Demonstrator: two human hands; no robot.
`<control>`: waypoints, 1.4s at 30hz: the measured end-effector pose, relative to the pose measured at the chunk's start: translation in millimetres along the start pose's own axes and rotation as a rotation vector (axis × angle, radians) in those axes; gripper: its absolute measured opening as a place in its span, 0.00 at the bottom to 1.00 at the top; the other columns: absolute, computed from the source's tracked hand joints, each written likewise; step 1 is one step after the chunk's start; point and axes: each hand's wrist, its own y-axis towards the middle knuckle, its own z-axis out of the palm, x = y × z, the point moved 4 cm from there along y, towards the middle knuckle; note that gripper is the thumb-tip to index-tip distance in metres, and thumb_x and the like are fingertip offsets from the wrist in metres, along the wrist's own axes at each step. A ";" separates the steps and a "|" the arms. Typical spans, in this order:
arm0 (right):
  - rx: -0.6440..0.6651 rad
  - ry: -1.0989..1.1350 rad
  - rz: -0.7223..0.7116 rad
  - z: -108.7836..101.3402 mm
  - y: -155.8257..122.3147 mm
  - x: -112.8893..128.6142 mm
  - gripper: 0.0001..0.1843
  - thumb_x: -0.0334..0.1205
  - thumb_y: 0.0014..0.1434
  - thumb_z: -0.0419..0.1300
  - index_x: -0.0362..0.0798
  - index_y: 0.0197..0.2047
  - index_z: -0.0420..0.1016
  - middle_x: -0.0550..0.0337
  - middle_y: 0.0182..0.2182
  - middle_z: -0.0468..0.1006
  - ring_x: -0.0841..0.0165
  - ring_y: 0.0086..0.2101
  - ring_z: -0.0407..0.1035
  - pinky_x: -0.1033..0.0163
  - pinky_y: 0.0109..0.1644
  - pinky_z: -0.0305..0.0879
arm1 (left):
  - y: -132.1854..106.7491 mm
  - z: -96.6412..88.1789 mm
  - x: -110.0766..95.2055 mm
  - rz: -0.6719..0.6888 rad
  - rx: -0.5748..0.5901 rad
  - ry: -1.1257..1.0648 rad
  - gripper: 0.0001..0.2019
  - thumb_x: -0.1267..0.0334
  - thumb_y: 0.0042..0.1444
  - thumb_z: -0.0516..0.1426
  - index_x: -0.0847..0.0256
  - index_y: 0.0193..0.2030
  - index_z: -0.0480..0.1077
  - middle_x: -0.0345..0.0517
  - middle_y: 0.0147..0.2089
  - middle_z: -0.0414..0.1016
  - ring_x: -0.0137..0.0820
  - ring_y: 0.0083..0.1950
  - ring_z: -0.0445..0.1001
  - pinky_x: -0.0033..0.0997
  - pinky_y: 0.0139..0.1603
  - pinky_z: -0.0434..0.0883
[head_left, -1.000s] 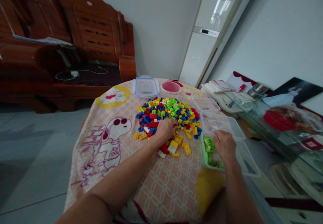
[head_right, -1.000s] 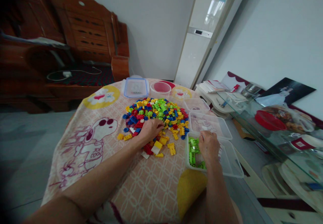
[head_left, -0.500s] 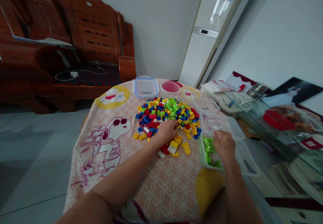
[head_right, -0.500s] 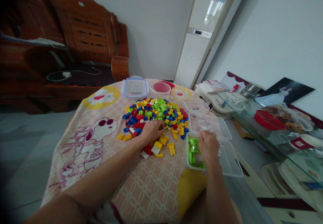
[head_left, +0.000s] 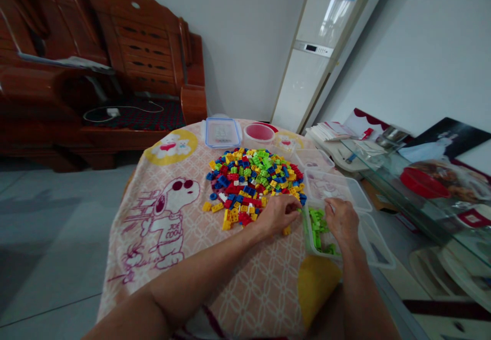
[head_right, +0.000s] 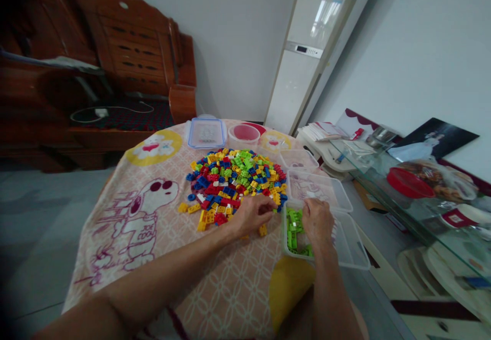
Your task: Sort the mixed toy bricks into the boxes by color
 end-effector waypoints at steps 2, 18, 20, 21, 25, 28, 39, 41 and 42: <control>0.001 0.001 0.001 -0.3 -0.1 -0.1 0.16 0.35 0.63 0.52 0.47 0.43 0.82 0.50 0.42 0.83 0.59 0.41 0.69 0.58 0.45 0.62 | -2.1 14.0 -4.1 0.018 0.029 -0.038 0.09 0.71 0.54 0.60 0.64 0.42 0.79 0.43 0.35 0.79 0.28 0.34 0.74 0.24 0.37 0.69; -0.031 0.129 -0.057 -8.3 -5.7 20.3 0.19 0.42 0.67 0.50 0.46 0.47 0.80 0.46 0.46 0.82 0.56 0.47 0.71 0.54 0.52 0.66 | -17.4 43.6 -10.4 0.239 0.087 0.000 0.09 0.73 0.59 0.56 0.62 0.41 0.77 0.48 0.41 0.78 0.33 0.44 0.76 0.30 0.49 0.72; -0.065 0.192 -0.086 -12.4 -8.7 26.8 0.17 0.42 0.65 0.51 0.47 0.45 0.80 0.47 0.45 0.82 0.56 0.48 0.71 0.54 0.52 0.67 | -17.0 43.0 -7.7 0.254 0.084 0.002 0.08 0.73 0.59 0.56 0.62 0.40 0.76 0.48 0.41 0.78 0.33 0.44 0.76 0.30 0.48 0.72; -0.080 0.219 -0.090 -15.1 -10.0 28.5 0.16 0.42 0.65 0.52 0.48 0.43 0.80 0.48 0.44 0.82 0.57 0.47 0.72 0.54 0.51 0.68 | -16.9 43.0 -6.8 0.263 0.091 0.007 0.08 0.72 0.59 0.56 0.62 0.40 0.76 0.48 0.41 0.78 0.32 0.44 0.75 0.29 0.47 0.71; -0.042 0.253 -0.082 -24.5 -13.9 29.8 0.12 0.40 0.63 0.54 0.51 0.37 0.80 0.52 0.37 0.82 0.59 0.41 0.74 0.57 0.48 0.68 | -17.3 42.9 -6.4 0.276 0.122 0.031 0.07 0.71 0.60 0.56 0.62 0.40 0.76 0.48 0.42 0.77 0.32 0.43 0.75 0.28 0.45 0.71; 0.127 0.191 -0.076 -22.7 -16.3 31.4 0.11 0.37 0.61 0.56 0.51 0.39 0.81 0.53 0.37 0.83 0.60 0.41 0.74 0.58 0.48 0.67 | -17.7 42.6 -7.2 0.273 0.114 0.033 0.08 0.72 0.59 0.55 0.62 0.40 0.75 0.48 0.42 0.77 0.32 0.44 0.75 0.29 0.46 0.71; 0.453 -0.080 -0.014 -11.3 -17.4 28.1 0.12 0.32 0.60 0.59 0.49 0.43 0.83 0.51 0.42 0.83 0.60 0.46 0.75 0.61 0.48 0.64 | -20.3 39.4 -10.0 0.282 0.128 0.058 0.10 0.73 0.61 0.53 0.62 0.42 0.75 0.49 0.43 0.77 0.34 0.46 0.75 0.31 0.49 0.72; 0.466 -0.129 -0.002 -12.3 -16.2 28.8 0.12 0.33 0.62 0.58 0.49 0.42 0.83 0.51 0.41 0.83 0.60 0.45 0.76 0.61 0.47 0.63 | -20.8 38.8 -10.6 0.289 0.129 0.054 0.10 0.73 0.60 0.53 0.61 0.42 0.75 0.49 0.43 0.77 0.34 0.46 0.75 0.31 0.49 0.72; 0.473 -0.138 -0.003 -12.8 -15.3 29.8 0.12 0.34 0.63 0.57 0.49 0.41 0.83 0.50 0.41 0.83 0.61 0.44 0.76 0.62 0.46 0.63 | -21.0 38.9 -10.4 0.291 0.129 0.054 0.10 0.73 0.60 0.54 0.61 0.43 0.75 0.48 0.43 0.77 0.34 0.46 0.76 0.31 0.49 0.72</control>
